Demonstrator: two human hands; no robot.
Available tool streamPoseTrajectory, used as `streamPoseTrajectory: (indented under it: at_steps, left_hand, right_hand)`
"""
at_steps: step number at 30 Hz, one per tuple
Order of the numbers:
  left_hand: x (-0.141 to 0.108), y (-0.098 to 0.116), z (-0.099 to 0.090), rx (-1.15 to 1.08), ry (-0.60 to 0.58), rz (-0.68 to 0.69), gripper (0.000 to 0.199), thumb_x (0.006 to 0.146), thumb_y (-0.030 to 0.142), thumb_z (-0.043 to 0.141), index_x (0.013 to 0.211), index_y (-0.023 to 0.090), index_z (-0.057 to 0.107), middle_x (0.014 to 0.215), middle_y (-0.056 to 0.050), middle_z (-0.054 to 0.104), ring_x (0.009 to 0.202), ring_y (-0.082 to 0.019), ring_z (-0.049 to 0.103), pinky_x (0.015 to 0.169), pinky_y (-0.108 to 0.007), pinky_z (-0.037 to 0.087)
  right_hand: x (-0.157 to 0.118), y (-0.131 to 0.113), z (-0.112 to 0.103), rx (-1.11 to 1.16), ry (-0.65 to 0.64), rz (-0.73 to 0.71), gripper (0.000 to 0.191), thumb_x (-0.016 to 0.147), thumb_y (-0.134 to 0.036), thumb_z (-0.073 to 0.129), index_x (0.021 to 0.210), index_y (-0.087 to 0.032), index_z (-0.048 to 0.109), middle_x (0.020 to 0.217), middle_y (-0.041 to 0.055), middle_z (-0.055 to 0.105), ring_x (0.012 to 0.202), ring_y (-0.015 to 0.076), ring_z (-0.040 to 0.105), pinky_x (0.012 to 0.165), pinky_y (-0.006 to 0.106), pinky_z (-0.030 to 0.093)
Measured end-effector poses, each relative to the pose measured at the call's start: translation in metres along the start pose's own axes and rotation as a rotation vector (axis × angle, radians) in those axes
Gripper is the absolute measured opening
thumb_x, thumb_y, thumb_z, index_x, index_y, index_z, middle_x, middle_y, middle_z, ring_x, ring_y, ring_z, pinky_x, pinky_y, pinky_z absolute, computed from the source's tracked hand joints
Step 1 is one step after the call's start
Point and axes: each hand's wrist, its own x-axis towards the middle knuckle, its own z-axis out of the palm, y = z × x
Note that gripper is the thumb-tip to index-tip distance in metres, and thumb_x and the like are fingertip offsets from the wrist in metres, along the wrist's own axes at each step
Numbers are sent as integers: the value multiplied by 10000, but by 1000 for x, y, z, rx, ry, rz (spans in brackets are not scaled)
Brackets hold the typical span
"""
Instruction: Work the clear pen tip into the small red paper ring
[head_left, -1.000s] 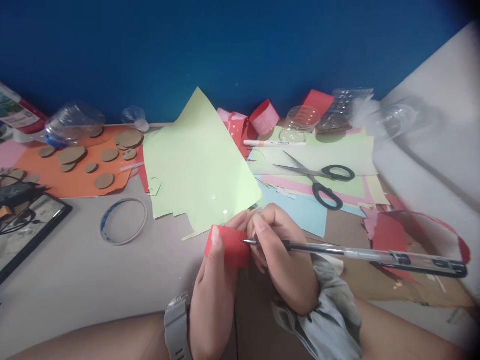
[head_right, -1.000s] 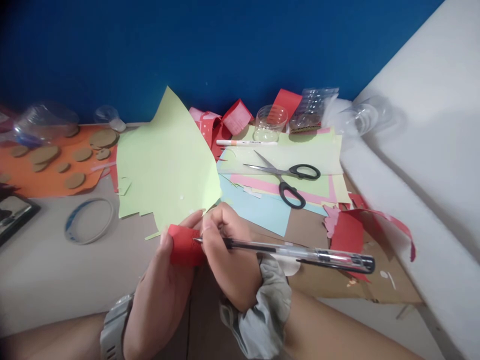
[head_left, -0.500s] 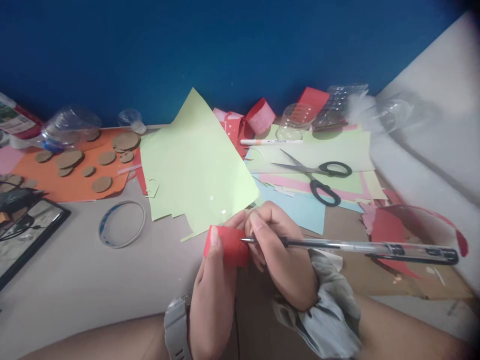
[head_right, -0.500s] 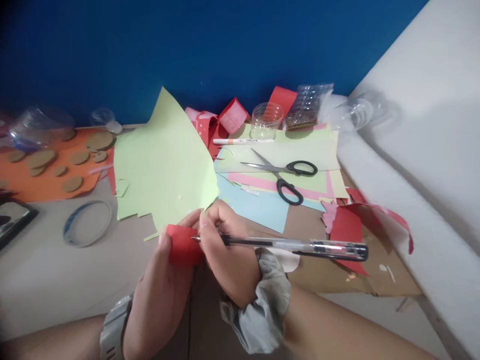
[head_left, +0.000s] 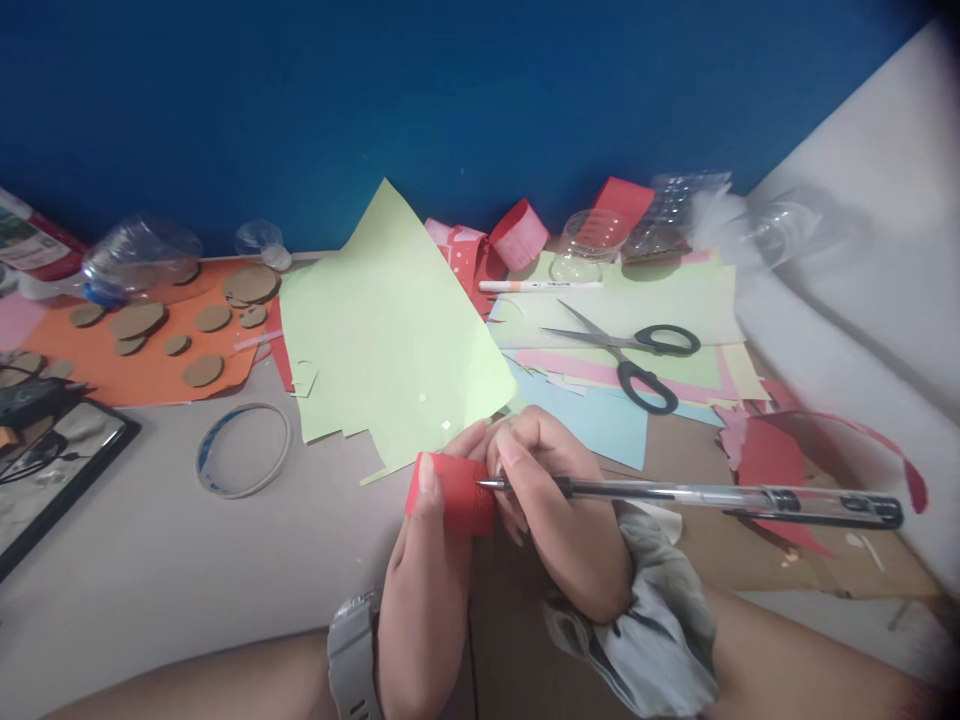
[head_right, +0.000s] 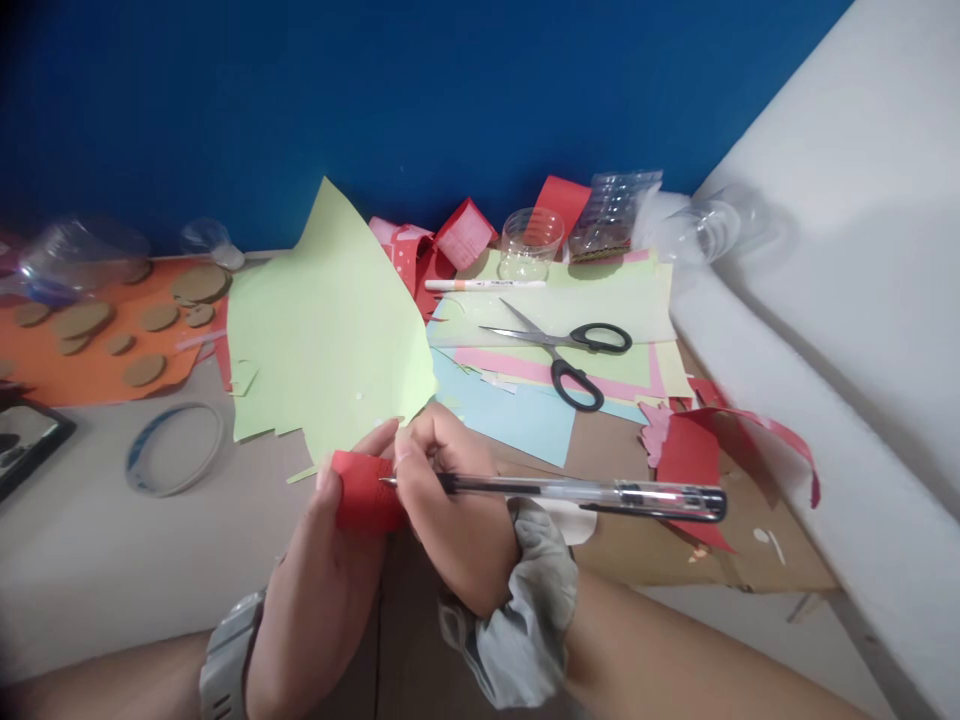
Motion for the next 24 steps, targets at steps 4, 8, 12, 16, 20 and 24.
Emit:
streamPoseTrajectory:
  at_steps: [4,8,12,16,20,24]
  left_hand:
    - [-1,-1,1,-23,-14,-19,518,1083,704,564,1339,323,804,1579,-54,762,1634,-366,538,1419,-554,343]
    - [-2,-2,1,-1,-20,8,512,1042,732,615,1294,344,833,1523,-47,794,1599,-381,568,1400,-550,369]
    - [-2,-3,1,48,-6,33,529,1024,775,607,1251,370,861,1462,-17,822,1577,-363,585,1393,-522,368]
    - [-2,-1,2,80,-7,24,509,1073,733,543,1272,384,854,1412,0,840,1543,-359,614,1379,-523,381]
    - [-1,-1,2,99,-4,3,556,1055,781,525,1234,373,858,1391,-6,846,1537,-375,614,1371,-521,405]
    - [0,-2,-1,135,3,4,544,1052,776,519,1208,379,858,1434,0,821,1594,-374,554,1382,-491,401]
  right_hand:
    - [-1,0,-1,-26,18,3,386,1094,-363,632,736,-269,521,600,-69,451,520,136,392,527,318,338]
    - [-1,-2,-1,-40,-2,-14,395,1087,-396,662,741,-272,517,598,-74,440,512,134,378,520,316,331]
    - [0,-4,-1,-13,-27,-22,413,1077,-431,695,738,-274,518,599,-76,437,513,136,376,516,314,337]
    - [-1,-3,-1,-11,-16,1,396,1082,-393,670,737,-272,518,627,-65,456,521,134,374,498,305,322]
    - [-2,-2,-2,-3,-12,24,387,1075,-383,674,740,-266,519,672,-54,482,524,125,363,481,295,301]
    - [0,-5,-2,44,-42,14,401,1069,-369,692,727,-268,509,610,-66,469,520,132,364,496,291,332]
